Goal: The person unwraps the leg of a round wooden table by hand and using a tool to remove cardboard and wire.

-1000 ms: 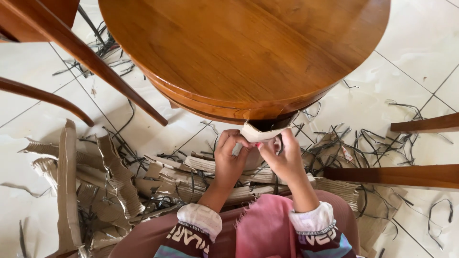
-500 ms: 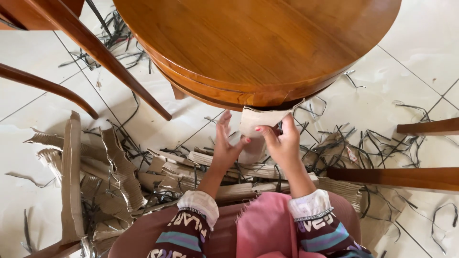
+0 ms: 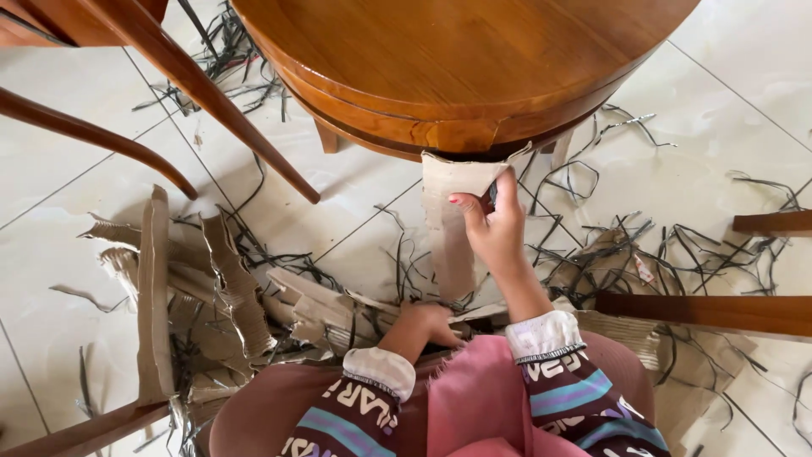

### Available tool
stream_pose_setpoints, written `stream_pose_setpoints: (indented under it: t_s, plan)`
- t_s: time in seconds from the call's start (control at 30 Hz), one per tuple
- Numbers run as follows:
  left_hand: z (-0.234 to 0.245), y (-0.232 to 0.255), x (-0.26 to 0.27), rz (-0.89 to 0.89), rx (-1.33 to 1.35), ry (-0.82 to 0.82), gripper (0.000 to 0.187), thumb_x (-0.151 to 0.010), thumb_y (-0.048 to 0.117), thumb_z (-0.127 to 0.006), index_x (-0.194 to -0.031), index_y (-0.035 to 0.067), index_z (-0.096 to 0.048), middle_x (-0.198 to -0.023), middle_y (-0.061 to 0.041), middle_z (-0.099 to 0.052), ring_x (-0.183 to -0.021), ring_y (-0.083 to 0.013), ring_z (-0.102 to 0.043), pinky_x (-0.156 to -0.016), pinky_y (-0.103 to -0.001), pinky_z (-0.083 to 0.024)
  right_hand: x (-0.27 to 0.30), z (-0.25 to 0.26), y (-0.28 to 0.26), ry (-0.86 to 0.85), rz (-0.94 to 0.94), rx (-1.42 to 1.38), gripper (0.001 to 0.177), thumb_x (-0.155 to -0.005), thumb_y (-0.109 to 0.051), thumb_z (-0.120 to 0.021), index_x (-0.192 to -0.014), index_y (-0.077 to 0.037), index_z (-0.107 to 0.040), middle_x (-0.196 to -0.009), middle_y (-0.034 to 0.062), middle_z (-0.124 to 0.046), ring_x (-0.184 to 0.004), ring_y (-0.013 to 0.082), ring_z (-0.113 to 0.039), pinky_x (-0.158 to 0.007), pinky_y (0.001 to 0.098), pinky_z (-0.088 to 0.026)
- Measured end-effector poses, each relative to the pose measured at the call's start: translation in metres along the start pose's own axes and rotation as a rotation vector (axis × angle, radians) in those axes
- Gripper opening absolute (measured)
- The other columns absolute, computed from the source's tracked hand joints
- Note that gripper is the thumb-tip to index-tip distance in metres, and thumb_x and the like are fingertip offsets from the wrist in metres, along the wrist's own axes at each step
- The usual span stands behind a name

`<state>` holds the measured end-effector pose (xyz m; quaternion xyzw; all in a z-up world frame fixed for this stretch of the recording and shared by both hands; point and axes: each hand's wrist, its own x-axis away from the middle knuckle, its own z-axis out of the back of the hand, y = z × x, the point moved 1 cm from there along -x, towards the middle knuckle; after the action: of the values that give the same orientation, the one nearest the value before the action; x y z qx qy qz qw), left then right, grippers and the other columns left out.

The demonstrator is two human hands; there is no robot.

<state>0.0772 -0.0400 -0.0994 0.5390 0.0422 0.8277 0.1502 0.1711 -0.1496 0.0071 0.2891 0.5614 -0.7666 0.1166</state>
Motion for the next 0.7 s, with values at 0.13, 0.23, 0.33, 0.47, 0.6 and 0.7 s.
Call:
stream_pose_setpoints:
  t_s: [0.13, 0.23, 0.33, 0.47, 0.6, 0.7]
  plan:
    - [-0.039, -0.001, -0.055, 0.051, 0.076, 0.019, 0.076, -0.074, 0.067, -0.054, -0.137, 0.025, -0.063, -0.14, -0.004, -0.064, -0.131, -0.0315, -0.058, -0.107, -0.066, -0.039, 0.015, 0.005, 0.039, -0.023, 0.048, 0.0, 0.063, -0.093, -0.031, -0.082, -0.138, -0.001, -0.05, -0.085, 0.0239, -0.064, -0.056, 0.0275, -0.06, -0.047, 0.0385, -0.05]
    - [-0.026, -0.004, -0.041, -0.008, 0.076, 0.017, 0.091, -0.066, 0.078, -0.058, -0.133, 0.017, -0.066, -0.139, -0.008, -0.067, -0.132, -0.0284, -0.061, -0.106, -0.05, -0.05, 0.015, 0.014, 0.041, -0.072, 0.003, -0.054, 0.057, -0.089, -0.02, -0.085, -0.133, 0.0, -0.055, -0.081, 0.0156, -0.064, -0.054, 0.0172, -0.06, -0.046, 0.029, -0.051]
    - [-0.032, -0.011, -0.057, -0.026, 0.096, 0.041, 0.099, -0.057, 0.085, -0.061, -0.131, 0.018, -0.067, -0.134, -0.005, -0.069, -0.128, -0.0244, -0.063, -0.104, -0.043, -0.053, 0.019, 0.018, 0.032, -0.129, -0.001, -0.036, 0.067, -0.09, -0.024, -0.084, -0.139, 0.006, -0.05, -0.087, 0.0205, -0.064, -0.055, 0.0183, -0.059, -0.045, 0.0308, -0.051]
    - [0.005, 0.004, 0.017, 0.043, 0.15, 0.078, 0.11, -0.067, 0.082, -0.057, -0.153, 0.016, -0.042, -0.156, -0.011, -0.048, -0.141, -0.0359, -0.049, -0.115, -0.062, -0.036, 0.036, 0.017, 0.043, -0.18, -0.156, -0.052, 0.049, -0.093, -0.019, -0.079, -0.131, 0.001, -0.055, -0.101, 0.0196, -0.069, -0.059, 0.0199, -0.068, -0.046, 0.0272, -0.056]
    - [0.045, 0.003, 0.094, 0.016, 0.373, 0.419, 0.088, -0.085, 0.063, -0.071, -0.144, 0.0, -0.053, -0.148, -0.03, -0.047, -0.134, -0.0561, -0.048, -0.1, -0.073, -0.047, 0.037, 0.021, 0.056, -0.132, -0.153, -0.05, 0.044, -0.092, -0.018, -0.081, -0.124, 0.001, -0.056, -0.114, 0.0234, -0.068, -0.056, 0.0204, -0.068, -0.043, 0.027, -0.053]
    - [0.053, -0.009, 0.101, -0.056, 0.323, 0.774, 0.072, -0.092, 0.057, -0.066, -0.135, 0.001, -0.058, -0.123, -0.025, -0.066, -0.112, -0.0471, -0.067, -0.086, -0.059, -0.057, 0.03, 0.029, 0.044, -0.14, -0.201, -0.06, 0.042, -0.091, -0.015, -0.082, -0.123, 0.0, -0.06, -0.115, 0.0219, -0.069, -0.055, 0.0208, -0.068, -0.044, 0.0272, -0.055]
